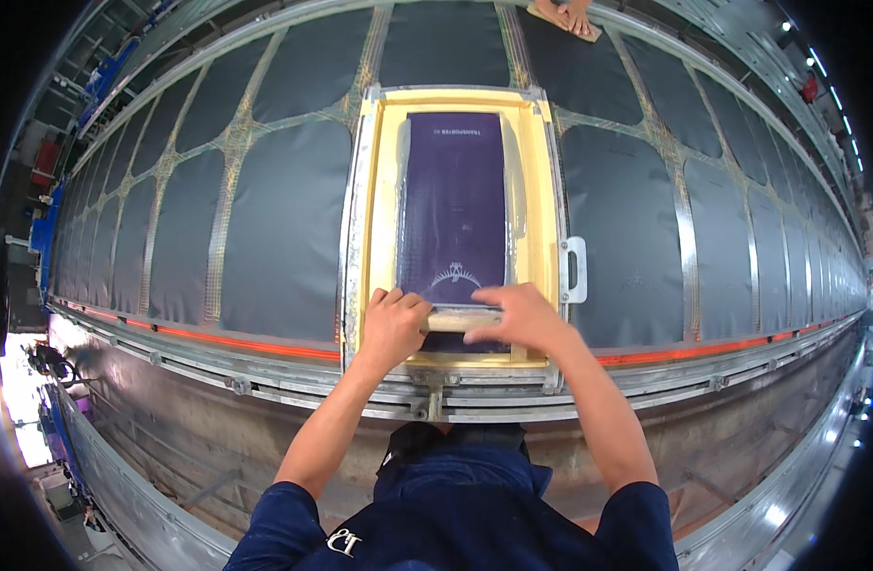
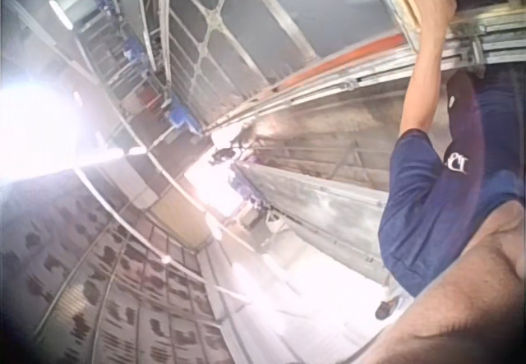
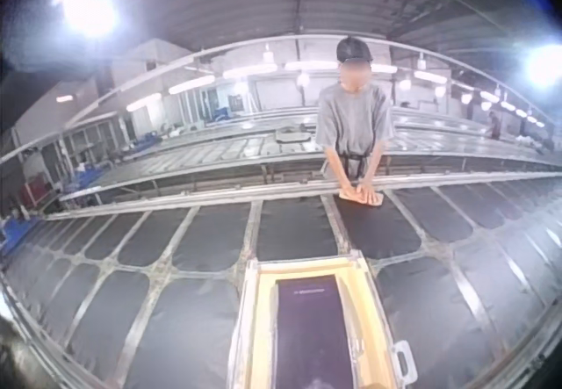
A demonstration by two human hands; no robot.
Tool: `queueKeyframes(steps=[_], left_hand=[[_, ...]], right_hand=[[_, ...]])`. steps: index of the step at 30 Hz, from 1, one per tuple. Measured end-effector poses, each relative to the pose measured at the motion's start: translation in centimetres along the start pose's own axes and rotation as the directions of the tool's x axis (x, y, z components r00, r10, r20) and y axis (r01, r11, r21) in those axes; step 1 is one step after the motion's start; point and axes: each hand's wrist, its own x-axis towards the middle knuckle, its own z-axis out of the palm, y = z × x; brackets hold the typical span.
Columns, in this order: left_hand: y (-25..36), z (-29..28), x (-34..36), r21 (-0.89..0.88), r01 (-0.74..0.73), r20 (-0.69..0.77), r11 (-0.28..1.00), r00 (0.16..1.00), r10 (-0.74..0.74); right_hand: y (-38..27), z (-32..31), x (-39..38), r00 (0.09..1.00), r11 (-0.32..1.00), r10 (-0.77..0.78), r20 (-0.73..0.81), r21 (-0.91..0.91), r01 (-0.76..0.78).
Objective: The person uses a squeegee to spread purple ink across a screen-printing frame placed over a large curved surface. They repeatedly pull the squeegee across the frame, repositioning it to cover different areas. The person briefly picks up a bottle of liquid and pours it onto the squeegee before continuing the spreading motion.
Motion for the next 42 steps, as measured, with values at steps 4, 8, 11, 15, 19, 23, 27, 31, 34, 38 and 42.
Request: queueKeyframes(steps=[4,8,11,15,19,23,27,31,34,38,42], left_hand=[[-0.2,0.1,0.4,0.01,-0.002,0.103,1.0,0.995,0.001],[0.1,-0.1,0.1,0.025,0.007,0.099,1.0,0.995,-0.01],[0.0,-0.4,-0.3,0.008,0.004,0.098,1.0,0.995,-0.005],[-0.7,-1.6,-1.1,-0.048,0.049,0.063,0.998,0.997,-0.046],[-3.9,-4.1,-3.1,-0.04,0.081,0.035,0.996,0.996,-0.08],[-13.1,-8.4,-7.1,0.046,0.106,0.067,0.993,0.992,-0.109],[-22.9,-13.6,-12.3,0.082,0.066,0.02,0.994,0.997,-0.068],[-27.0,-16.7,-18.1,0.152,0.055,0.039,0.987,0.997,-0.062],[-27.8,-16.9,-21.4,0.131,0.044,0.032,0.99,0.998,-0.048],[-28.1,-15.3,-22.9,0.13,-0.002,0.007,0.991,1.0,0.001],[-29.1,-14.3,-21.4,0.104,-0.035,-0.021,0.994,0.999,0.037]], right_hand=[[8.3,-4.6,1.6,0.622,0.867,0.216,-0.753,-0.145,-0.477],[14.1,-3.5,2.1,0.525,0.829,0.485,-0.699,0.177,-0.53],[13.8,-3.2,1.7,0.503,0.837,0.469,-0.726,0.183,-0.516],[10.5,-6.2,1.7,0.52,0.845,0.449,-0.727,0.156,-0.511],[6.4,-4.1,4.7,0.541,0.924,0.294,-0.788,0.089,-0.373],[1.6,5.0,11.2,0.548,0.948,0.276,-0.79,0.128,-0.293],[-5.1,15.0,17.6,0.504,0.946,0.316,-0.804,0.223,-0.237],[-9.6,18.7,21.4,0.494,0.945,0.327,-0.806,0.264,-0.194],[-10.8,18.9,22.2,0.507,0.919,0.392,-0.767,0.304,-0.251],[-9.8,19.2,22.4,0.506,0.911,0.398,-0.765,0.263,-0.319],[-8.5,20.1,22.9,0.517,0.911,0.373,-0.77,0.199,-0.361]])
